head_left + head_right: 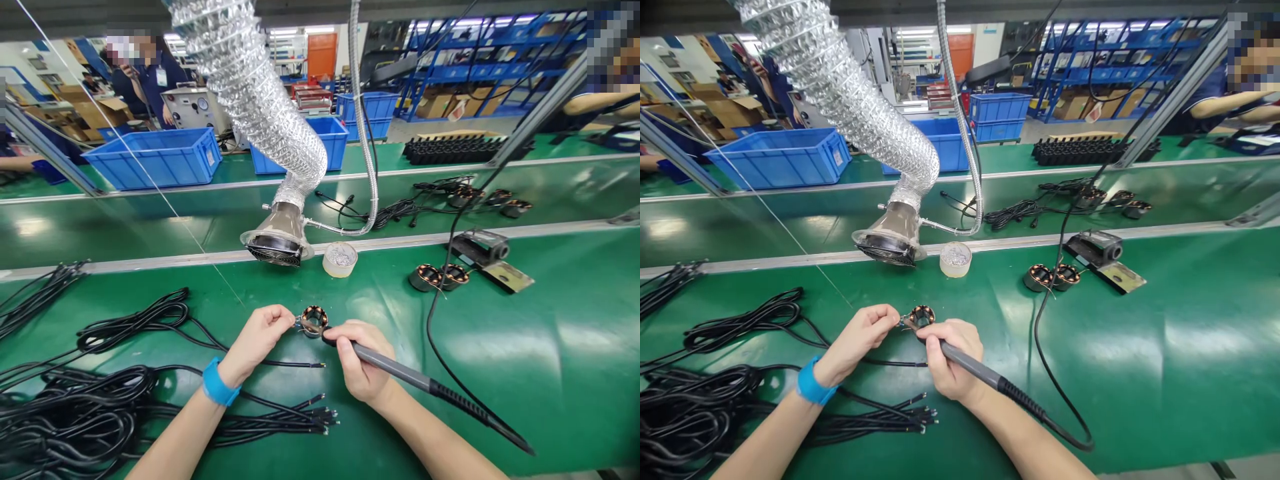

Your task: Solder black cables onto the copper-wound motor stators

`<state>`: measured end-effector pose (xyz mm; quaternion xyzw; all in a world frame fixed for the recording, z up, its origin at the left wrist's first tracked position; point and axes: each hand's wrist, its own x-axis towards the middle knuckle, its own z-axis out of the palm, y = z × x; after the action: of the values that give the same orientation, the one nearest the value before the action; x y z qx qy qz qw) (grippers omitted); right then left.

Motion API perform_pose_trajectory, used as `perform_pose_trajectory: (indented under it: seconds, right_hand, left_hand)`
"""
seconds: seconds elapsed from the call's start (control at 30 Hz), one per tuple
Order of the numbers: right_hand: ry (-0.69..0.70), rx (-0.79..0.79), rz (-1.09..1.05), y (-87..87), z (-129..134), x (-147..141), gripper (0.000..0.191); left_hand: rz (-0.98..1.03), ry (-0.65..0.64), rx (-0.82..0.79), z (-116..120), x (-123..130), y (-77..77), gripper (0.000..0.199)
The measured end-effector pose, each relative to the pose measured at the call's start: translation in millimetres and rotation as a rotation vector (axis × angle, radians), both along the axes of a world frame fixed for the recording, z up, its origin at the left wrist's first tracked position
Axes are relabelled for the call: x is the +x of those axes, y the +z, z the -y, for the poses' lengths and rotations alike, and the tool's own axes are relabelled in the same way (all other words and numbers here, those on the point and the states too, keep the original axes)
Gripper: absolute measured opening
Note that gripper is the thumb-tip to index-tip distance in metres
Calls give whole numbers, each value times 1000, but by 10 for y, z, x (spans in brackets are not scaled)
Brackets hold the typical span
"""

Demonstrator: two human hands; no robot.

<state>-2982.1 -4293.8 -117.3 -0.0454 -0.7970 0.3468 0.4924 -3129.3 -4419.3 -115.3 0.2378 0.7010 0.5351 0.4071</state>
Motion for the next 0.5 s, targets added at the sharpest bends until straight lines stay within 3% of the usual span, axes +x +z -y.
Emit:
perform_pose_trajectory:
  seconds: [0.5]
  right_hand:
    - [-5,-35,53,-31,-6,-19,18]
  left_hand:
    - [19,12,21,2,2,1,29]
